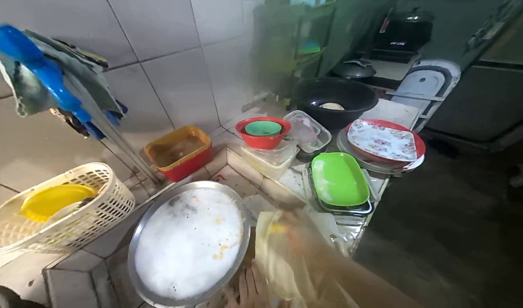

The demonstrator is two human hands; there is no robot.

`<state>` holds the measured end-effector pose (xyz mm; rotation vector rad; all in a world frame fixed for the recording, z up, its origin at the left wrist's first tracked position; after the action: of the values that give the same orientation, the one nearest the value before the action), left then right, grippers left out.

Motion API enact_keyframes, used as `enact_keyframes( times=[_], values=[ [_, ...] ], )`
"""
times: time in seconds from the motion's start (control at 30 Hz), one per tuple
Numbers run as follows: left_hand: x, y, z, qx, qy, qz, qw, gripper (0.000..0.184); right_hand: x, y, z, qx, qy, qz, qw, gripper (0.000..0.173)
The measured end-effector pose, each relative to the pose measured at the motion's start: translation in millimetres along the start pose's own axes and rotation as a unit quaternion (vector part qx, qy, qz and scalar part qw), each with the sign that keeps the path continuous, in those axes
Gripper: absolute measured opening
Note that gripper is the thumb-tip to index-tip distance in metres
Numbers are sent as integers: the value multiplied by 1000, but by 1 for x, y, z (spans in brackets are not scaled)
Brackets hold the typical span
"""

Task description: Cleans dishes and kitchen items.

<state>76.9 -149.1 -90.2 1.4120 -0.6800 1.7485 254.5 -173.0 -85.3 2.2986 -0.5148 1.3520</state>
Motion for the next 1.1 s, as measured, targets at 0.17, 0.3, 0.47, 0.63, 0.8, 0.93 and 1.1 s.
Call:
enact_keyframes(
  times=[0.17, 0.3, 0.47, 0.63, 0.8, 0.93, 1.1],
  values=[
    [-2, 1, 1, -10, -21, 54, 998, 101, -10, -6, -32, 66, -29, 11, 997, 27],
    [-2, 3, 3, -2, -16, 33, 999, 100, 3, -30, -18, 41, -19, 44, 998, 24],
    [-5, -1, 0, 10, 19, 13, 1000, 102, -13, -10, -57, 152, -28, 63, 986, 22],
    [-8, -1, 2, 0, -35, 35, 999, 104, -5, -41, -26, -13, -46, 75, 996, 26],
    [-6, -5, 2, 9, -9, 4, 1000, 103, -10, -12, -38, 94, -47, 41, 994, 24],
    [-7, -2, 5, 19, -32, 26, 999, 89, 7, -51, -9, -50, -31, 102, 993, 24],
    [-6, -3, 5, 6, -4, 15, 1000, 105, -16, 16, -50, 79, -59, 87, 991, 25]
  ],
)
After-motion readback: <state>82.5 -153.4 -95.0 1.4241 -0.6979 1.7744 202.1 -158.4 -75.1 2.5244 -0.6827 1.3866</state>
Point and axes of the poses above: each hand's wrist, its own y-axis away from the middle knuckle, its own x-axis out of the back of the hand, z = x × y, the point moved 10 cm from there along -y, towards the middle knuckle, and after that the axes turned 2 degrees about -z, right-handed, at the moved point
